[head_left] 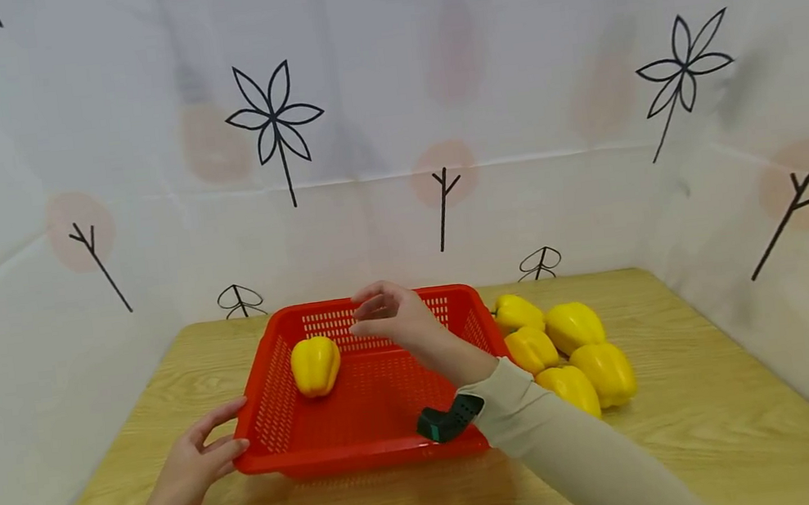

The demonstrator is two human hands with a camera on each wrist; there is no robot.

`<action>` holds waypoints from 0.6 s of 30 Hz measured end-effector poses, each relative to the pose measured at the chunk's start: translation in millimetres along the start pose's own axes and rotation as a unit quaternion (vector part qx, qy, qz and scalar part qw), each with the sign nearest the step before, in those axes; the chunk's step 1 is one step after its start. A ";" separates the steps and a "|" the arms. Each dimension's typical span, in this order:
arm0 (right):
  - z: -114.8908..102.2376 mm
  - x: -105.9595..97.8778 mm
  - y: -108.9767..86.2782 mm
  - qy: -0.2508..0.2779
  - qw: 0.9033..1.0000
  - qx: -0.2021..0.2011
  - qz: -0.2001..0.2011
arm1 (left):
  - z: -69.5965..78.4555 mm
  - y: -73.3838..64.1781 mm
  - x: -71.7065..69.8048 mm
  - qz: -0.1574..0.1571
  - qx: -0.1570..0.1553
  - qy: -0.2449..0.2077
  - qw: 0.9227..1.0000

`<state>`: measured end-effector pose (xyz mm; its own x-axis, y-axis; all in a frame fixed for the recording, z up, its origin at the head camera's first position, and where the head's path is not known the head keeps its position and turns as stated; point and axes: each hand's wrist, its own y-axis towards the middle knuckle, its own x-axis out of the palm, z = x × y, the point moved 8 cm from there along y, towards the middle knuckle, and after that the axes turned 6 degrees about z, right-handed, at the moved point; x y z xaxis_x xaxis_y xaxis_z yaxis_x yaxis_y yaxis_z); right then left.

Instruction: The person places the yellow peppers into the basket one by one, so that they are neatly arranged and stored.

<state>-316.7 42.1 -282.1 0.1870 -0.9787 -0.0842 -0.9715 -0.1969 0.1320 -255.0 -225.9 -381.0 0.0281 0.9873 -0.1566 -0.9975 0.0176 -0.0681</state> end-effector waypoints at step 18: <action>0.6 -41.7 -28.6 0.010 1.000 -0.017 0.012 | -0.7 -0.5 1.1 0.002 -0.016 0.006 1.000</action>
<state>-296.8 88.5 -283.0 0.1675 -0.9840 -0.0603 -0.9701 -0.1754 0.1676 -254.3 -225.0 -381.9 0.0261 0.9853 -0.1690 -0.9950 0.0092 -0.0998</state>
